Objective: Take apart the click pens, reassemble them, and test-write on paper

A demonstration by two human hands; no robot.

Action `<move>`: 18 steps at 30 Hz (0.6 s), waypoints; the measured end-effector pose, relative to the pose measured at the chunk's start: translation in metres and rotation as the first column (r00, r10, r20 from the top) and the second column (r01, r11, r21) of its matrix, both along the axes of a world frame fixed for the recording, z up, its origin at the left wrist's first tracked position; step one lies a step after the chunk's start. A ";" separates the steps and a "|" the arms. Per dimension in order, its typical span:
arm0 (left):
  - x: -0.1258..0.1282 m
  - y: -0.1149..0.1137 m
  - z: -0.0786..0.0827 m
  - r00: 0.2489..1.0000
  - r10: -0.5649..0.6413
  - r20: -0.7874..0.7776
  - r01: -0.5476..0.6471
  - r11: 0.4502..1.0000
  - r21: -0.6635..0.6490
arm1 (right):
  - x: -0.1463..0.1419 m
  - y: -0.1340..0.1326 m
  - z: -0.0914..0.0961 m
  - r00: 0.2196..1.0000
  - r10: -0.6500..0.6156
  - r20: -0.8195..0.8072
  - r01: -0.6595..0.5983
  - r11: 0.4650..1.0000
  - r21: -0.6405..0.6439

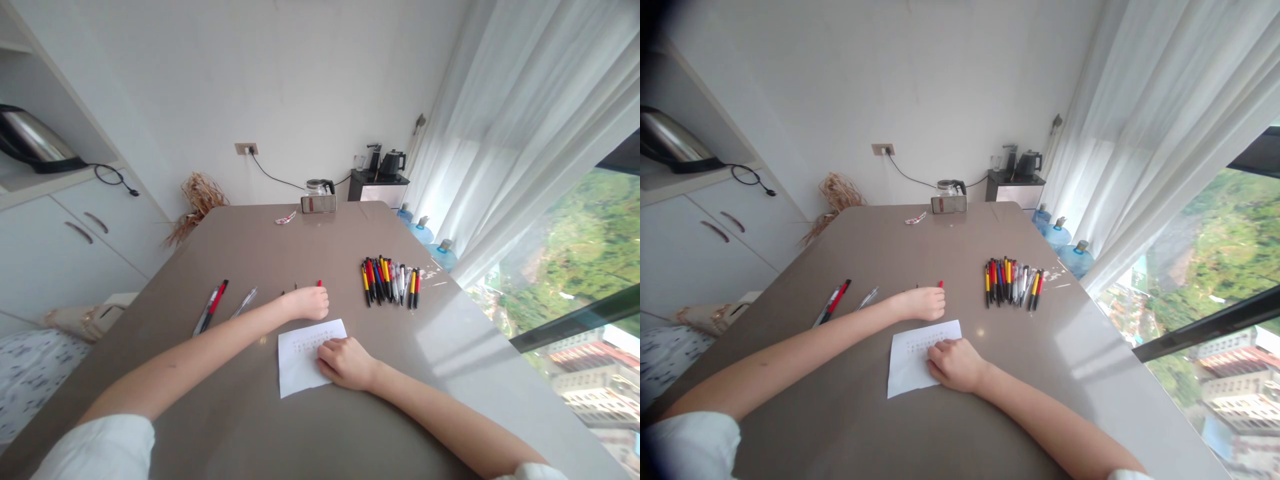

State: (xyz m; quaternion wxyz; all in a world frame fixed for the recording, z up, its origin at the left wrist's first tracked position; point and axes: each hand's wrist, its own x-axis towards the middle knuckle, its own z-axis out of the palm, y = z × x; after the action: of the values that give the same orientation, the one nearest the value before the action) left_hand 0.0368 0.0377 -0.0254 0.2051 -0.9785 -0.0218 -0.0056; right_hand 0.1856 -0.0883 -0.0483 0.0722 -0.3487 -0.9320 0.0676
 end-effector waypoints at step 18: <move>0.008 0.004 -0.002 0.992 -0.062 0.112 0.073 0.993 -0.091 | 0.000 0.000 0.001 1.000 0.000 0.005 0.000 1.000 -0.018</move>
State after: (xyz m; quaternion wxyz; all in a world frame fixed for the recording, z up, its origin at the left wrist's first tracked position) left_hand 0.0443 0.0417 -0.0274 0.1568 -0.9855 -0.0001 -0.0649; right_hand 0.1854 -0.0881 -0.0474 0.0667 -0.3496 -0.9315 0.0753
